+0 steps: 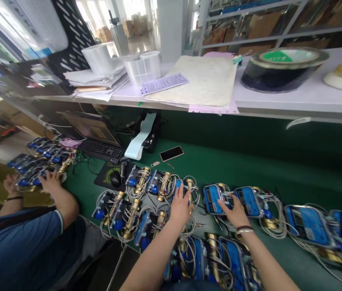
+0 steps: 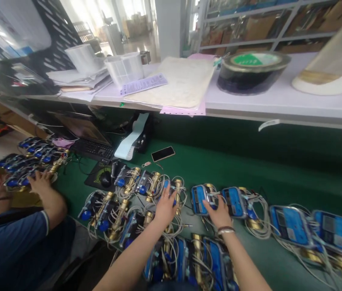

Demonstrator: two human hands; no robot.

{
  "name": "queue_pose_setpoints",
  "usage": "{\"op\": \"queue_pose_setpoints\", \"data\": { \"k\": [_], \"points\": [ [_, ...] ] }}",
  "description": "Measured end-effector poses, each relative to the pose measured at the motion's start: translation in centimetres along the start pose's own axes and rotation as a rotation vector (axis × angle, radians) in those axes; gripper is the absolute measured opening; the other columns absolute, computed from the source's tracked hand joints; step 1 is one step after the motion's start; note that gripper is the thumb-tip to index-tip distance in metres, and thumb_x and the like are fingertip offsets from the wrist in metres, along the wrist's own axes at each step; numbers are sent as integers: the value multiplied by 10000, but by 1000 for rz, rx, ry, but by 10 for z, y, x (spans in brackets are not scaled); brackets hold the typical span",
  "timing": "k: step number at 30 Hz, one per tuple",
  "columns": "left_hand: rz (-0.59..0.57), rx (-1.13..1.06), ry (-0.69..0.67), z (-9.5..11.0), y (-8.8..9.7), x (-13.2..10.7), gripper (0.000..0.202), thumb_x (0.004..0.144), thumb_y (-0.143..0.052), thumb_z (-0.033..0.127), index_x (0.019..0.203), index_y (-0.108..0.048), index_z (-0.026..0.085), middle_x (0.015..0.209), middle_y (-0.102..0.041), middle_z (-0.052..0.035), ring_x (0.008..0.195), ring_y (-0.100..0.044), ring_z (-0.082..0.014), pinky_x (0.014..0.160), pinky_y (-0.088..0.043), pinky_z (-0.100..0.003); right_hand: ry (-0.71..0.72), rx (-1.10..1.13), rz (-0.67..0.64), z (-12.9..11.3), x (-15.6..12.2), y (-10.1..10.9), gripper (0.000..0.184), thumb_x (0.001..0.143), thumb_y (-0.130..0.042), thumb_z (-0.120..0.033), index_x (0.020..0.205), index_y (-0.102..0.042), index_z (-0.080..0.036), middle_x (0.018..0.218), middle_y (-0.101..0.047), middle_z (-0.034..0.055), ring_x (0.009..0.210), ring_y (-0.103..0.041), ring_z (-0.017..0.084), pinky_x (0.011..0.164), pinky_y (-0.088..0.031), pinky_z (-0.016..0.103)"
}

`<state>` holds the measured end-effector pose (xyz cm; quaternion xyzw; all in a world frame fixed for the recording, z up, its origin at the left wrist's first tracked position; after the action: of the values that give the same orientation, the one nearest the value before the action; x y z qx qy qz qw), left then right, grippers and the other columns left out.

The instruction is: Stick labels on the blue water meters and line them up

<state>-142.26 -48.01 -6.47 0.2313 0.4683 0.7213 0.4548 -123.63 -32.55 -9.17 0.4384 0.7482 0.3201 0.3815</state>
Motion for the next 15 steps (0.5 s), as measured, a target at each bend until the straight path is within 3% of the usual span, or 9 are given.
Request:
{"op": "queue_pose_setpoints", "data": {
  "k": [3,5,8,10,12,15],
  "points": [
    [-30,-2,0,0,-7,7,607,797,-620,163,1367,-417,211,1538,-203,-134,1379,-264,-319,1081,-348,-422,11,0,-45,-13,-9,-26,651,773,-519,-554,1223,-504,-85,1078,-646,186,981,-630,319,821,-488,396],
    [-38,-6,4,-3,-5,11,597,804,-600,141,1368,-416,201,1547,-168,-138,1386,-243,-322,1078,-349,-420,41,-1,-37,-28,-19,-40,604,789,-543,-504,1222,-505,-85,1055,-655,183,955,-639,307,807,-488,383],
    [-30,-17,20,-4,1,12,570,806,-560,99,1357,-433,173,1551,-132,-151,1387,-232,-338,1066,-363,-429,132,8,-17,-46,-31,-44,578,783,-594,-429,1242,-509,-88,1068,-659,167,967,-637,283,826,-484,353],
    [-24,-31,31,-2,6,7,551,800,-513,49,1341,-451,132,1533,-181,-183,1379,-257,-335,1078,-347,-436,194,11,9,-43,-31,-29,523,779,-617,-402,1228,-544,-144,1096,-662,118,1004,-625,259,864,-477,331],
    [-17,-50,42,2,10,-6,524,804,-457,22,1325,-463,79,1493,-266,-222,1372,-277,-328,1101,-309,-458,197,-6,86,-22,-25,5,465,813,-594,-376,1228,-554,-170,1194,-619,109,1115,-564,265,953,-433,359],
    [-12,-92,42,12,11,-45,483,839,-397,56,1314,-477,85,1447,-367,-199,1375,-279,-299,1126,-262,-487,61,-60,262,28,-13,68,567,859,-567,-337,1349,-413,-96,1400,-405,201,1296,-363,344,1070,-284,504]
  ]
}}
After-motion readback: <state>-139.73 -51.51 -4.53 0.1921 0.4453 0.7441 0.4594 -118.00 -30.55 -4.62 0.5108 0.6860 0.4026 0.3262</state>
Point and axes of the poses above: each hand's wrist, its own x-axis towards the middle knuckle, its own y-axis out of the back of the hand, z = x × y, the point moved 6 cm from there along x, towards the middle knuckle
